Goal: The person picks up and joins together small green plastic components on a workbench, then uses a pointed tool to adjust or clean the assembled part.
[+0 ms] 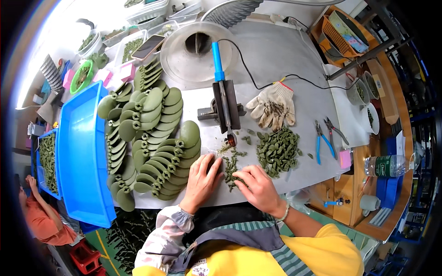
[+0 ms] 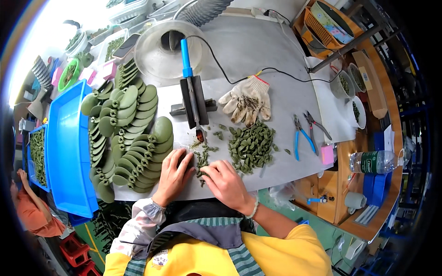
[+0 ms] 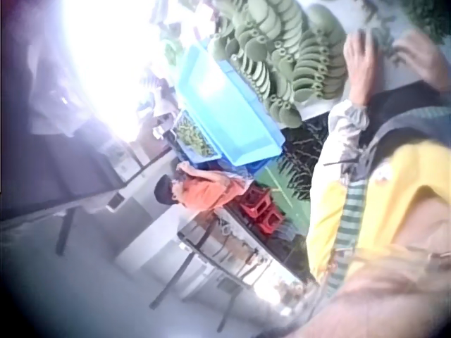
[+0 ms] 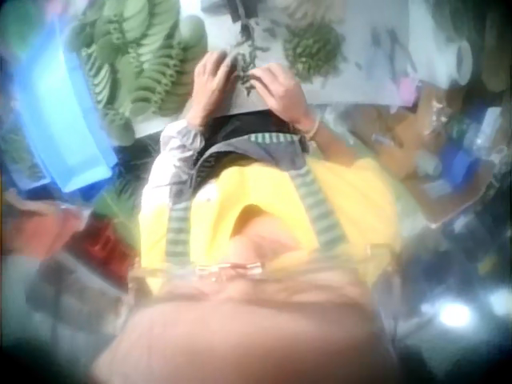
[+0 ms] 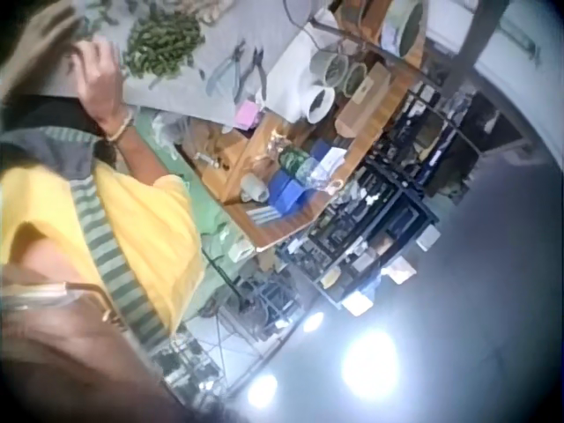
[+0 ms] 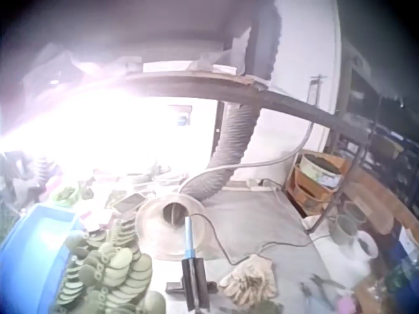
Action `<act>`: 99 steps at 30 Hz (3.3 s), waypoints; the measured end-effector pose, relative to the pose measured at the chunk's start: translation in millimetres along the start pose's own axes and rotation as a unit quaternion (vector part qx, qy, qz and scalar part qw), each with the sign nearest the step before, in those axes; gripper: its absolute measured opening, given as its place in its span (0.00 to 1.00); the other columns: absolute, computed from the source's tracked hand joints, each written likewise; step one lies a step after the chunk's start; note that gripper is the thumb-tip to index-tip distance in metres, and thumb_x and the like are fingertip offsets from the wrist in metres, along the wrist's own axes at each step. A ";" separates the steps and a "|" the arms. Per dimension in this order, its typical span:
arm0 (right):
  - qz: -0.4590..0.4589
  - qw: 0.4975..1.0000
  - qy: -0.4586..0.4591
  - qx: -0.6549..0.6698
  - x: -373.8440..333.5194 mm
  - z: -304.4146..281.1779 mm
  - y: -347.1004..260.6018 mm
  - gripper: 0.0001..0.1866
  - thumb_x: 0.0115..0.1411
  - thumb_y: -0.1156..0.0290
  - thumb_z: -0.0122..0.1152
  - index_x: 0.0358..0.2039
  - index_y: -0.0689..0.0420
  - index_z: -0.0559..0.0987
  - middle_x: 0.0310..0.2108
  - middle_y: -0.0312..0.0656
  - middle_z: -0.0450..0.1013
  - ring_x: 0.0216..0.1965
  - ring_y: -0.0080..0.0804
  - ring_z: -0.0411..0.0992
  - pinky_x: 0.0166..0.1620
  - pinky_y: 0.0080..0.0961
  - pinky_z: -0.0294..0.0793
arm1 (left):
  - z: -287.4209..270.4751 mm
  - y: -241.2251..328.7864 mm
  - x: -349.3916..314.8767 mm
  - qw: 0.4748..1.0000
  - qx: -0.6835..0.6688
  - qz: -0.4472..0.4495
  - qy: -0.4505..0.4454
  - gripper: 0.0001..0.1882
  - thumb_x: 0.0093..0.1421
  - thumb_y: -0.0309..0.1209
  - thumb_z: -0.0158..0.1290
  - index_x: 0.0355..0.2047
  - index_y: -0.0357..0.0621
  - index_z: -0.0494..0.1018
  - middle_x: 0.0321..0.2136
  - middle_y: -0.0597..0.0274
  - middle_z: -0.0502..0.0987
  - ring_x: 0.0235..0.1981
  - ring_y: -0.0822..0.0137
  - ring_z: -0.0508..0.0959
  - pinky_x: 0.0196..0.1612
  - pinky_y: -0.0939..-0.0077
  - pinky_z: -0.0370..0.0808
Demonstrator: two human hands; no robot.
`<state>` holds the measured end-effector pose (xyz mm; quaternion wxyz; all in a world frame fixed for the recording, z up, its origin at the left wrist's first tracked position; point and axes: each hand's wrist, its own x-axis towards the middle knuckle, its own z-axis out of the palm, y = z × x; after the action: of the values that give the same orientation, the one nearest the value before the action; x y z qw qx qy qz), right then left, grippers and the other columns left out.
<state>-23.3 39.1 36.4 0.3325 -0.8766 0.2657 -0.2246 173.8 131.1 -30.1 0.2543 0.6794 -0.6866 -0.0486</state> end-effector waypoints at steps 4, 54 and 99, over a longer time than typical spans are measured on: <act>-0.042 0.996 0.009 -0.074 -9.6 23.8 10.5 0.19 0.57 0.66 0.71 0.48 0.56 0.79 0.44 0.43 0.70 0.44 0.45 0.69 0.49 0.38 0.71 | 8.3 -3.1 -6.8 0.998 -0.058 0.017 0.032 0.23 0.55 0.26 0.62 0.51 0.40 0.71 0.46 0.50 0.72 0.49 0.47 0.72 0.55 0.55 0.69; -0.027 0.984 0.106 0.142 14.0 58.6 6.0 0.19 0.59 0.78 0.67 0.51 0.58 0.77 0.44 0.46 0.78 0.41 0.44 0.79 0.43 0.32 0.80 | -3.8 21.0 12.1 0.912 -0.375 -0.139 0.096 0.16 0.73 0.29 0.45 0.50 0.35 0.79 0.43 0.56 0.76 0.46 0.61 0.74 0.46 0.70 0.71; 0.036 0.998 0.015 0.053 -1.4 52.5 -13.8 0.19 0.58 0.78 0.69 0.50 0.60 0.81 0.44 0.45 0.76 0.34 0.33 0.78 0.38 0.26 0.79 | -18.0 6.0 -41.5 0.971 -0.199 -0.092 0.100 0.15 0.55 0.16 0.62 0.43 0.37 0.78 0.40 0.57 0.76 0.33 0.66 0.80 0.34 0.77 0.79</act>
<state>10.0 73.1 10.2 0.3819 -0.8442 0.2899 -0.2395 173.6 176.3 -23.9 0.4459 0.6768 -0.5690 -0.1390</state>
